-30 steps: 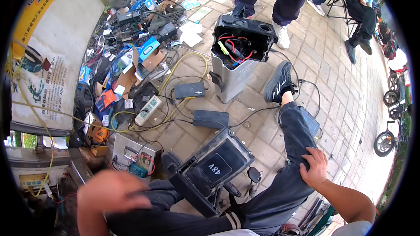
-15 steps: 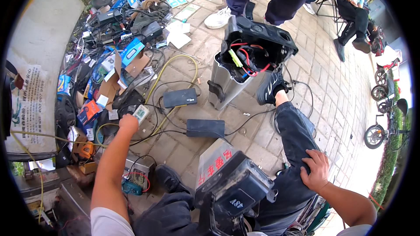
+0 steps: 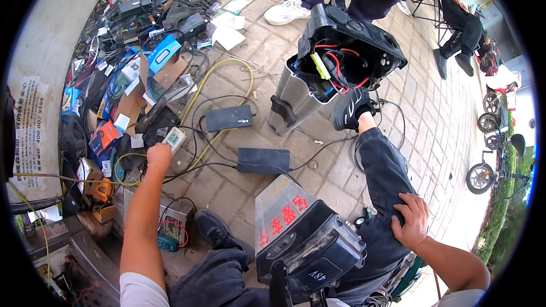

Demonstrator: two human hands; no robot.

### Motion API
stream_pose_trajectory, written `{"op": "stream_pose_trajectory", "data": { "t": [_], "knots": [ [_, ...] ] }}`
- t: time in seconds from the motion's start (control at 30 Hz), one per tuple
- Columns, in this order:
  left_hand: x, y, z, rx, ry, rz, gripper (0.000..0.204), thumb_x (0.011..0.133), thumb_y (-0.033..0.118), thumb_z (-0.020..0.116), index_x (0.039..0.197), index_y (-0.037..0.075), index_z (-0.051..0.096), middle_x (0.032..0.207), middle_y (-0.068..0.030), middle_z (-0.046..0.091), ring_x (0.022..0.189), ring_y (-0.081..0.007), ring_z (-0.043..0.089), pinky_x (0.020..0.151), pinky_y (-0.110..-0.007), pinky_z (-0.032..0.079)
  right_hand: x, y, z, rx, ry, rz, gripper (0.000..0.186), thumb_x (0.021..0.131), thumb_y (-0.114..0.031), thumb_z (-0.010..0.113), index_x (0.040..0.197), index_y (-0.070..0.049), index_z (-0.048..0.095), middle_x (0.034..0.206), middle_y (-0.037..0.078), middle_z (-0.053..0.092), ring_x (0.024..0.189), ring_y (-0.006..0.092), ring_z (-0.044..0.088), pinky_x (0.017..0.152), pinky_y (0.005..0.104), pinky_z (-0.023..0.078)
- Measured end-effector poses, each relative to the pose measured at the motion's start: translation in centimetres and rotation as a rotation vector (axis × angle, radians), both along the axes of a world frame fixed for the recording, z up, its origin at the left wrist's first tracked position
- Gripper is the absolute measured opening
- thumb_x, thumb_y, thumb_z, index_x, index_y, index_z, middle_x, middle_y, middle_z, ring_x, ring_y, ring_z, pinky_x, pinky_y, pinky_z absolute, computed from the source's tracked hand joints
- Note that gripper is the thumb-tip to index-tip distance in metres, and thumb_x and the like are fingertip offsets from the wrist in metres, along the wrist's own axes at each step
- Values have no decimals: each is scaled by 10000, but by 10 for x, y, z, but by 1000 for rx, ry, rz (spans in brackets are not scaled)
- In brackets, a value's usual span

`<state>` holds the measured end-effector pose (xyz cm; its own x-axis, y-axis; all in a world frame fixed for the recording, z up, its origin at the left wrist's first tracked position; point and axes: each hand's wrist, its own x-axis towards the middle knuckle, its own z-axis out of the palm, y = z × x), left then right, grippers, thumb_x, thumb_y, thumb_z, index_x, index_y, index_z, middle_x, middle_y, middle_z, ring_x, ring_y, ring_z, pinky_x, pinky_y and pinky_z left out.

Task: The person removes a battery from an electric bike, connects it to a charger, and plugs the charger into a power strip. They then unplug the charger, disconnect the battery, and place the battery on a workbench.

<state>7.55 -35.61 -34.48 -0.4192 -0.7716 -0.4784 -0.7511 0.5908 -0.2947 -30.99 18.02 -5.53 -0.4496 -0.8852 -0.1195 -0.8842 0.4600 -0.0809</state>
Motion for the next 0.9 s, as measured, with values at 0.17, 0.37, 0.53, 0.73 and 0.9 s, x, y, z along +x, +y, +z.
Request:
{"op": "stream_pose_trajectory", "data": {
  "t": [0.17, 0.37, 0.53, 0.73, 0.9],
  "knots": [
    [-12, 18, 48, -118, 74, 275, 522, 749, 434, 716, 1093, 48, 646, 1115, -143, 641, 1012, -313, 634, 808, -438, 526, 1, 4, -1, 3, 2, -6, 262, 637, -109, 660, 888, -35, 643, 1152, 161, 588, 1095, 375, 528, 918, 487, 412],
    [29, 54, 101, -430, 464, 186, 717, 763, 422, 724, 1308, 11, 506, 1278, -231, 531, 1223, -387, 469, 1031, -503, 346, 0, 12, -4, -34, -1, -5, 263, 651, -133, 668, 896, -39, 646, 1142, 150, 594, 1100, 360, 528, 928, 478, 409],
    [33, 144, 220, 471, 1031, 489, 503, 833, 230, 674, 1232, -53, 556, 1150, -212, 623, 1087, -278, 595, 961, -355, 437, -7, 21, -11, -87, 4, -39, 253, 702, -165, 689, 921, -44, 655, 1138, 137, 600, 1107, 330, 530, 947, 458, 410],
    [36, 261, 364, 624, 1161, 443, 426, 833, 132, 649, 1196, -76, 572, 1143, -163, 640, 1058, -211, 610, 938, -317, 450, 59, 3, -3, -611, -507, -196, 253, 765, -97, 698, 995, -8, 642, 1060, 158, 643, 1013, 340, 601, 890, 399, 480],
    [-19, 315, 450, 421, 872, -62, 729, 715, 264, 797, 1305, -43, 499, 1250, -258, 560, 1169, -365, 539, 993, -376, 412, 109, -18, 16, -828, -619, -92, 314, 780, -154, 724, 1029, 10, 628, 1071, 175, 636, 1003, 339, 605, 872, 398, 487]
  ]
}}
